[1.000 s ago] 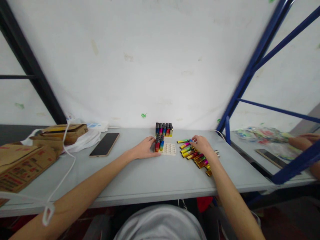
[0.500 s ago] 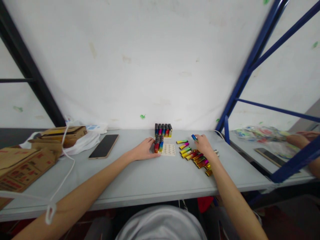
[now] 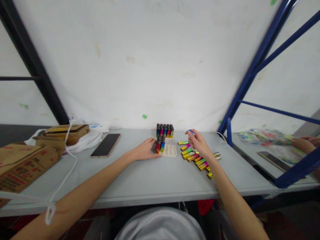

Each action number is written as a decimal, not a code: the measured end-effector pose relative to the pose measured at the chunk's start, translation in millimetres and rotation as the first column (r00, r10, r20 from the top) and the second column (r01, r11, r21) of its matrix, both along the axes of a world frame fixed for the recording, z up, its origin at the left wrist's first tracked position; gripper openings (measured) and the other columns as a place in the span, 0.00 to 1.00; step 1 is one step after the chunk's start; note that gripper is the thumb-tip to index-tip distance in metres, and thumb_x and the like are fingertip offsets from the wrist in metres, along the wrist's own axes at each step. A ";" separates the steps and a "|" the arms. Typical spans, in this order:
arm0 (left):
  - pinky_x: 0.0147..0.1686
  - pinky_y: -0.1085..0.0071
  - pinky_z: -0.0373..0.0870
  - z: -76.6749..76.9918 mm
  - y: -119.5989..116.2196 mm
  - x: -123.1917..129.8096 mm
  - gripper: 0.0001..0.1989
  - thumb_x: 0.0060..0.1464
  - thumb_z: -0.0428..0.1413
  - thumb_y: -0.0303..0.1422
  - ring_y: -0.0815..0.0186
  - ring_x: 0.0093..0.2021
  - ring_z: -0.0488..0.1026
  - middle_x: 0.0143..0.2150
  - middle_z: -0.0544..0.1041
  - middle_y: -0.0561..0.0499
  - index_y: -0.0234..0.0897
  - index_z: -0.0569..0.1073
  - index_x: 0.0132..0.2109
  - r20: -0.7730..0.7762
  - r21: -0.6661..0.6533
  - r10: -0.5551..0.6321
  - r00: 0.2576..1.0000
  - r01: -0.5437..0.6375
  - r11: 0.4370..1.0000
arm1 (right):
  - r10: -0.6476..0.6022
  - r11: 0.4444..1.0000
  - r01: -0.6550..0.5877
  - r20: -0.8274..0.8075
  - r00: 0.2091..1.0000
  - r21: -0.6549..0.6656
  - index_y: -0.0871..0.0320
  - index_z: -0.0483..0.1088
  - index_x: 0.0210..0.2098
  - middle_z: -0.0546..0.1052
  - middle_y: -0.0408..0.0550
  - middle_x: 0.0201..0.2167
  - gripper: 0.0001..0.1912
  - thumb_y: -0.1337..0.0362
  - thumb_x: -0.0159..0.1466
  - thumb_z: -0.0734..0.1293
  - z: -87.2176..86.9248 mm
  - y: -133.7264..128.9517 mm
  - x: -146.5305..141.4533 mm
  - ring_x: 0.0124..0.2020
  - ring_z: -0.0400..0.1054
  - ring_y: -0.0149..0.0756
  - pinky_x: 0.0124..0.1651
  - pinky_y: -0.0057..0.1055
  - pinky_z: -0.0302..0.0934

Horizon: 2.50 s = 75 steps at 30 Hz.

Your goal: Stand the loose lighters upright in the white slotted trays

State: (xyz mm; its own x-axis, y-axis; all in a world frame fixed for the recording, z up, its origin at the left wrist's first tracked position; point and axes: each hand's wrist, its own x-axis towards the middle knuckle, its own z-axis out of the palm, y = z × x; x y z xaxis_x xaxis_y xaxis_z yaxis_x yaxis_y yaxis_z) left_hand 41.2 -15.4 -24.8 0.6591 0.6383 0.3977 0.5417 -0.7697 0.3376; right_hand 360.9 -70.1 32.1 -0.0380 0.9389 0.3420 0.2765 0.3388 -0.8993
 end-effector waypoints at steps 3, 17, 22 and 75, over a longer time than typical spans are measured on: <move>0.59 0.51 0.74 -0.1 0.0 0.2 0.30 0.56 0.67 0.55 0.44 0.56 0.76 0.54 0.78 0.38 0.38 0.76 0.54 -0.004 0.003 0.000 1.000 0.000 1.000 | -0.057 0.994 0.048 0.100 0.993 0.096 0.53 0.68 0.37 0.59 0.36 0.20 0.30 0.31 0.67 0.61 5.6 -3.3 -16.2 0.21 0.54 0.32 0.24 0.29 0.52; 0.60 0.52 0.74 0.8 -0.5 0.8 0.31 0.58 0.65 0.56 0.45 0.55 0.76 0.53 0.78 0.38 0.36 0.75 0.56 -0.025 0.004 -0.003 1.000 0.003 1.000 | -0.315 0.938 0.264 0.236 0.919 0.224 0.52 0.51 0.19 0.53 0.40 0.20 0.24 0.44 0.63 0.59 -7.3 -2.7 -45.3 0.24 0.50 0.31 0.29 0.32 0.43; 0.61 0.51 0.73 -1.9 2.0 0.8 0.33 0.58 0.65 0.58 0.45 0.55 0.76 0.54 0.77 0.36 0.35 0.75 0.56 -0.029 0.003 0.001 1.000 -0.001 1.000 | -0.286 0.948 0.235 0.246 0.926 0.217 0.52 0.53 0.20 0.55 0.39 0.20 0.28 0.40 0.65 0.60 -8.3 -1.8 -48.0 0.25 0.51 0.31 0.30 0.31 0.44; 0.58 0.53 0.74 5.5 -2.1 0.2 0.30 0.58 0.65 0.57 0.45 0.55 0.77 0.53 0.79 0.40 0.39 0.76 0.54 -0.042 0.007 -0.016 0.999 0.016 1.000 | -0.023 0.983 -0.139 0.826 0.563 0.122 0.60 0.75 0.46 0.84 0.59 0.43 0.16 0.55 0.80 0.62 -20.3 -15.0 -78.2 0.43 0.79 0.47 0.45 0.34 0.64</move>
